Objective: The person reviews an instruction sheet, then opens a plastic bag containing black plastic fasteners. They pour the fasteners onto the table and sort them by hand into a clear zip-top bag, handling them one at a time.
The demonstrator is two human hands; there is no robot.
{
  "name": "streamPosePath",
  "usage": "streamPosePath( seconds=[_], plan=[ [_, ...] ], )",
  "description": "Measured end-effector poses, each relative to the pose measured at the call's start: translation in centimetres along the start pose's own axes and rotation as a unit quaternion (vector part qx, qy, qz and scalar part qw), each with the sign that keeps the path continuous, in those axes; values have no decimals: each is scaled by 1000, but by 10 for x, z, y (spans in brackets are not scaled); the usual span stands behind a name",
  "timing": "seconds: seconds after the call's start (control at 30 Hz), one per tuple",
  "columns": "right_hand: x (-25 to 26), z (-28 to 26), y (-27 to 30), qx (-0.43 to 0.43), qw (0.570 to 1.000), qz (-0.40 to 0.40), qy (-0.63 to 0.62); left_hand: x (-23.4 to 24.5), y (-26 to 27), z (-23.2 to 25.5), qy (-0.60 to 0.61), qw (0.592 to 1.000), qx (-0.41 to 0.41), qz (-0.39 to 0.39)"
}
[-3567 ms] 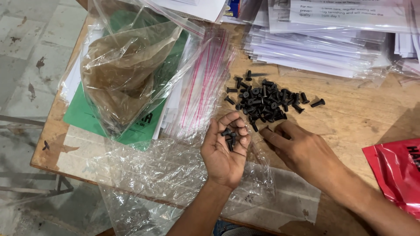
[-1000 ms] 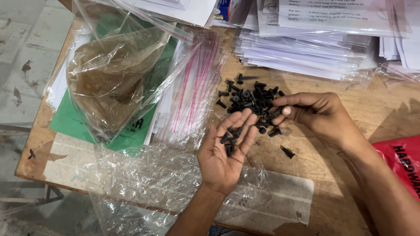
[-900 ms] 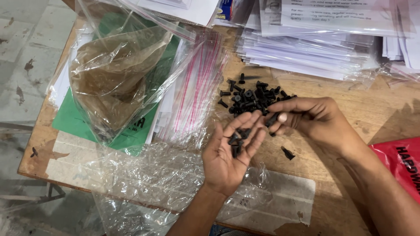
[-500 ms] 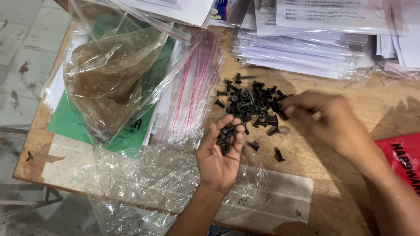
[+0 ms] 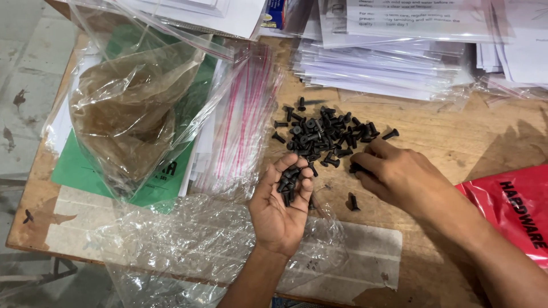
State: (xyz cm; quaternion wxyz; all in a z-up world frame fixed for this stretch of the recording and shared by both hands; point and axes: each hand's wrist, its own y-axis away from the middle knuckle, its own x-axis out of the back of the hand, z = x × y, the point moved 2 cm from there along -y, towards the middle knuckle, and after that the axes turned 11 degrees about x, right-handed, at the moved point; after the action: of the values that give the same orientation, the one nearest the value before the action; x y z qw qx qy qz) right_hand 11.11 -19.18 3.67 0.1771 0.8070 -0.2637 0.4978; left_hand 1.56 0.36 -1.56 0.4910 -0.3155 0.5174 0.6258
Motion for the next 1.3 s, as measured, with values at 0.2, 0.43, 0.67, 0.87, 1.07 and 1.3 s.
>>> streamPosePath(
  seconds=[0.2, 0.43, 0.67, 0.87, 1.07, 1.3],
  plan=[
    [-11, -15, -6, -22, 981, -75, 178, 1, -1, -1, -13, 1000, -3, -9],
    [-22, 0, 6, -19, 999, 37, 7, -5, -2, -4, -35, 999, 24, -18],
    [-36, 17, 11, -90, 741, 107, -657, -22, 0, -6, -55, 996, 47, -51],
    [-5, -5, 3, -31, 457, 87, -885, -17, 3, -8, -69, 993, 74, -52],
    [-1, -12, 2, -27, 445, 106, -889, -19, 4, -7, -86, 991, 87, -55],
    [-5, -8, 0, -38, 537, 112, -835, -24, 5, -6, -96, 991, 84, -42]
  ],
)
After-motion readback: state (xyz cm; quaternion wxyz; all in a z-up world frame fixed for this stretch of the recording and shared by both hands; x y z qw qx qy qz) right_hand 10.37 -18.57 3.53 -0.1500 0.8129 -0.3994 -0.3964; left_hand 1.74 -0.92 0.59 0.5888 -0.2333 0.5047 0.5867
